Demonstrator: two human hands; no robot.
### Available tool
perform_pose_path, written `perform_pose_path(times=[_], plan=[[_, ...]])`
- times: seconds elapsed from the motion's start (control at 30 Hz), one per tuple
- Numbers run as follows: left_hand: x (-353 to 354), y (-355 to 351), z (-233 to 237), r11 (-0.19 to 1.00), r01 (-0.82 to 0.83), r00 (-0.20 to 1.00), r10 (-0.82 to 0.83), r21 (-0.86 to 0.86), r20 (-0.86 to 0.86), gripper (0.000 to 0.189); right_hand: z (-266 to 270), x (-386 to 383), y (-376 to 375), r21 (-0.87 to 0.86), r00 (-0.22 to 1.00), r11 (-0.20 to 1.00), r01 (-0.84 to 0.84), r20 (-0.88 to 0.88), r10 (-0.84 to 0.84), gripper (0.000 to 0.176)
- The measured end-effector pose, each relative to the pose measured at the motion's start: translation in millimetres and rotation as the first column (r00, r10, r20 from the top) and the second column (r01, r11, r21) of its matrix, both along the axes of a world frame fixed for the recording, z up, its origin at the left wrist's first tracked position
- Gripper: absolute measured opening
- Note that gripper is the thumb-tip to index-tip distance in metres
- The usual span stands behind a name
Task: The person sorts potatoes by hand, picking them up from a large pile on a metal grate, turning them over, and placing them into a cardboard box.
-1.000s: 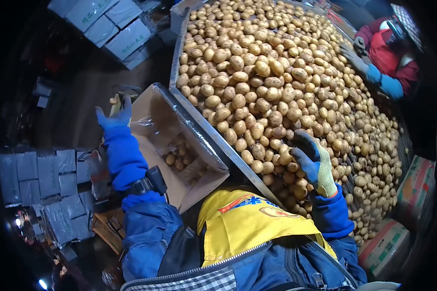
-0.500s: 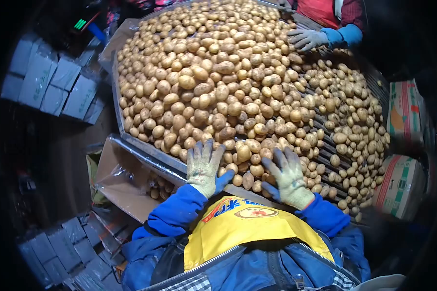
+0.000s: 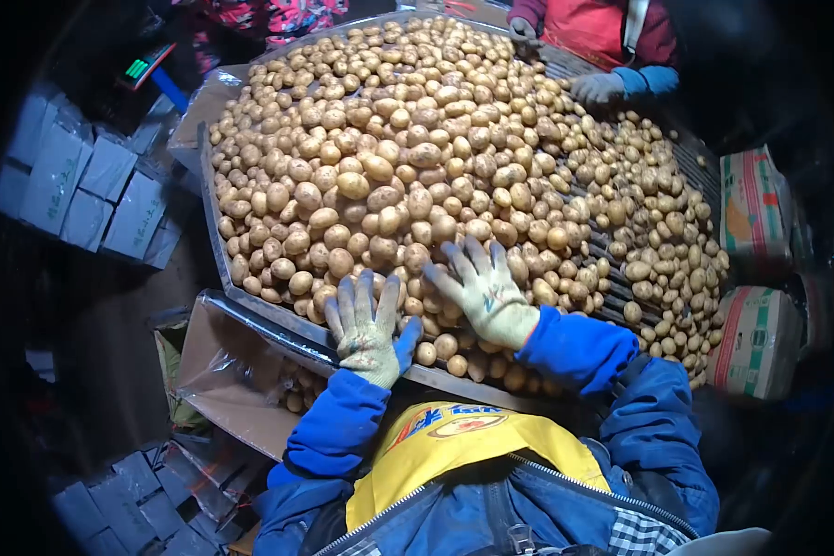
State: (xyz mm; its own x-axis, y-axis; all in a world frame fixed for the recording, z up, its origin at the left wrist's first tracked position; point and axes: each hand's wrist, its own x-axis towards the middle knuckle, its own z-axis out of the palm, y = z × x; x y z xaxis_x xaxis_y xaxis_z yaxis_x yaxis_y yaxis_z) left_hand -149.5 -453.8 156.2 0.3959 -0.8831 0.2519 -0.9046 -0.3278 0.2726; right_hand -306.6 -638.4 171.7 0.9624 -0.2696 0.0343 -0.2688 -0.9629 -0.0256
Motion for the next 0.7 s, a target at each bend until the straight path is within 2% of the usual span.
perform_pose_path(times=[0.03, 0.07, 0.1, 0.13, 0.2, 0.23, 0.27, 0.3, 0.33, 0.4, 0.43, 0.47, 0.5, 0.57, 0.6, 0.67, 0.7], plan=[[3.0, 1.9, -1.8, 1.000, -0.017, 1.000, 0.017, -0.007, 0.008, 0.083, -3.8, -3.3, 8.1, -0.011, 0.997, 0.998, -0.069, 0.031, 0.069, 0.064], [5.5, 0.8, -5.5, 0.995, -0.068, 0.996, 0.072, 0.067, -0.053, 0.088, -6.6, -4.1, 10.2, -0.026, 0.988, 0.990, -0.136, 0.065, 0.138, 0.057], [5.9, -1.4, -2.8, 0.983, -0.111, 0.986, 0.128, 0.147, -0.111, 0.093, -2.8, 0.9, 3.1, 0.000, 0.983, 0.985, -0.174, 0.052, 0.174, 0.054], [6.3, -6.3, -1.4, 0.981, -0.127, 0.984, 0.143, 0.146, -0.103, 0.093, 0.2, 5.4, -5.1, 0.029, 0.977, 0.977, -0.213, 0.037, 0.212, 0.052], [18.2, -34.3, 3.8, 0.948, -0.161, 0.978, 0.190, 0.274, -0.084, 0.102, -17.4, 17.9, -21.8, -0.079, 0.941, 0.944, -0.321, 0.083, 0.327, 0.050], [19.8, -42.8, 1.0, 0.930, -0.166, 0.975, 0.204, 0.328, -0.084, 0.104, -13.6, 21.9, -20.4, -0.034, 0.945, 0.949, -0.314, 0.078, 0.316, 0.049], [24.2, -48.9, -10.4, 0.935, -0.172, 0.984, 0.176, 0.312, 0.015, 0.106, -8.3, 26.7, -26.0, 0.006, 0.953, 0.955, -0.296, 0.066, 0.295, 0.049], [29.6, -54.3, -16.3, 0.942, -0.145, 0.989, 0.138, 0.302, 0.044, 0.105, -13.3, 33.2, -33.1, -0.055, 0.945, 0.957, -0.284, 0.149, 0.289, 0.047], [35.9, -61.9, -15.7, 0.951, -0.125, 0.991, 0.109, 0.283, 0.073, 0.104, -16.9, 45.4, -42.0, -0.080, 0.947, 0.959, -0.274, 0.152, 0.283, 0.047], [49.1, -75.8, -18.9, 0.936, -0.122, 0.992, 0.099, 0.330, 0.084, 0.106, -21.0, 72.1, -51.4, -0.102, 0.961, 0.962, -0.254, 0.085, 0.263, 0.040], [59.5, -91.6, -16.1, 0.930, -0.138, 0.988, 0.105, 0.340, 0.114, 0.106, -23.1, 84.2, -55.1, -0.028, 0.965, 0.970, -0.241, 0.101, 0.243, 0.037], [66.6, -111.3, -15.4, 0.926, -0.152, 0.985, 0.111, 0.345, 0.135, 0.107, -24.9, 92.8, -60.6, -0.025, 0.964, 0.970, -0.244, 0.104, 0.245, 0.037], [67.0, -121.5, -24.1, 0.943, -0.182, 0.974, 0.134, 0.278, 0.184, 0.106, -25.8, 94.6, -63.0, -0.027, 0.965, 0.967, -0.252, 0.069, 0.253, 0.036], [71.1, -144.1, -8.9, 0.907, -0.204, 0.979, 0.188, 0.368, 0.081, 0.104, -32.2, 104.2, -84.1, -0.077, 0.958, 0.957, -0.278, 0.049, 0.282, 0.034], [77.1, -149.2, -8.8, 0.896, -0.214, 0.977, 0.206, 0.390, 0.061, 0.104, -39.6, 109.5, -90.0, -0.107, 0.947, 0.957, -0.268, 0.154, 0.282, 0.036], [81.9, -163.2, -6.2, 0.885, -0.263, 0.965, 0.238, 0.385, 0.112, 0.105, -20.5, 119.5, -91.9, -0.112, 0.972, 0.968, -0.224, 0.039, 0.230, 0.039], [85.3, -168.5, -1.4, 0.888, -0.259, 0.966, 0.231, 0.380, 0.119, 0.104, -22.5, 123.8, -94.5, -0.094, 0.973, 0.973, -0.210, 0.077, 0.217, 0.041]])
